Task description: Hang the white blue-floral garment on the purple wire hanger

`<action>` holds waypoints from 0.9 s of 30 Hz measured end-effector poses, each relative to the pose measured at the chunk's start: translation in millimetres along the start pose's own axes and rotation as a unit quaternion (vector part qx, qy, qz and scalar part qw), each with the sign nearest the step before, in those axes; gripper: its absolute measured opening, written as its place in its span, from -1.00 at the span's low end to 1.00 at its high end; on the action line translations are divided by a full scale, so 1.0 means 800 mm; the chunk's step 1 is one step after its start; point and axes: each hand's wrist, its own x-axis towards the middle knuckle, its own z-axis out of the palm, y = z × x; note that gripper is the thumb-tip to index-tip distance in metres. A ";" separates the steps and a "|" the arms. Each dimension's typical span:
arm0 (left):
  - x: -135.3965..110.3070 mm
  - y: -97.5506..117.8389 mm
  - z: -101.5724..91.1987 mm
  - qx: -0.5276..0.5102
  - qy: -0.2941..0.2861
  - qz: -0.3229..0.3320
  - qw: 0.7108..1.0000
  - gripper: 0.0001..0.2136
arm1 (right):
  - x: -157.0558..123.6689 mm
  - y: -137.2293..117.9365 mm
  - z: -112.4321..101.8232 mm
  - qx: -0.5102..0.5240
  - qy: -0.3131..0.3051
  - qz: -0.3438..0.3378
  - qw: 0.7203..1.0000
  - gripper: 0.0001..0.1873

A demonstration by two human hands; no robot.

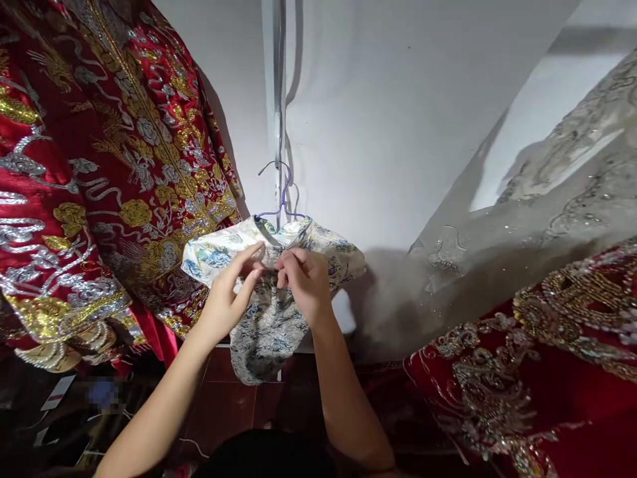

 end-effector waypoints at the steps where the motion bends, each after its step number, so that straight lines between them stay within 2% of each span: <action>1: 0.015 0.004 -0.001 0.013 -0.003 0.028 1.000 -0.62 | 0.001 -0.002 0.000 -0.005 0.004 -0.008 1.000 -0.74; 5: 0.053 -0.004 0.005 0.064 -0.008 0.113 0.991 -0.84 | 0.004 0.015 0.003 -0.059 0.039 0.004 0.997 -0.76; 9: 0.056 -0.023 0.008 0.087 0.004 0.151 0.985 -0.88 | 0.000 0.040 0.008 -0.146 0.049 0.038 0.987 -0.71; 15: 0.050 -0.016 -0.003 0.114 0.072 0.147 0.980 -0.87 | -0.002 0.052 0.024 -0.132 0.040 0.028 0.990 -0.64; 18: 0.057 -0.011 -0.022 0.068 0.145 0.143 0.977 -0.86 | 0.001 0.072 0.026 -0.113 0.033 0.049 0.992 -0.68; 21: 0.059 -0.021 -0.052 -0.009 0.227 0.095 0.969 -0.88 | -0.011 0.089 0.017 -0.084 0.003 0.084 0.993 -0.69; 23: 0.050 -0.041 -0.073 -0.120 0.283 0.035 0.951 -0.90 | -0.028 0.092 0.009 -0.063 -0.033 0.092 0.993 -0.68; 25: 0.035 -0.069 -0.087 -0.268 0.335 -0.041 0.902 -0.92 | -0.047 0.089 0.006 -0.051 -0.078 0.095 0.991 -0.68; 27: 0.015 -0.101 -0.088 -0.383 0.360 -0.121 0.842 -0.93 | -0.065 0.085 0.008 -0.044 -0.119 0.101 0.987 -0.69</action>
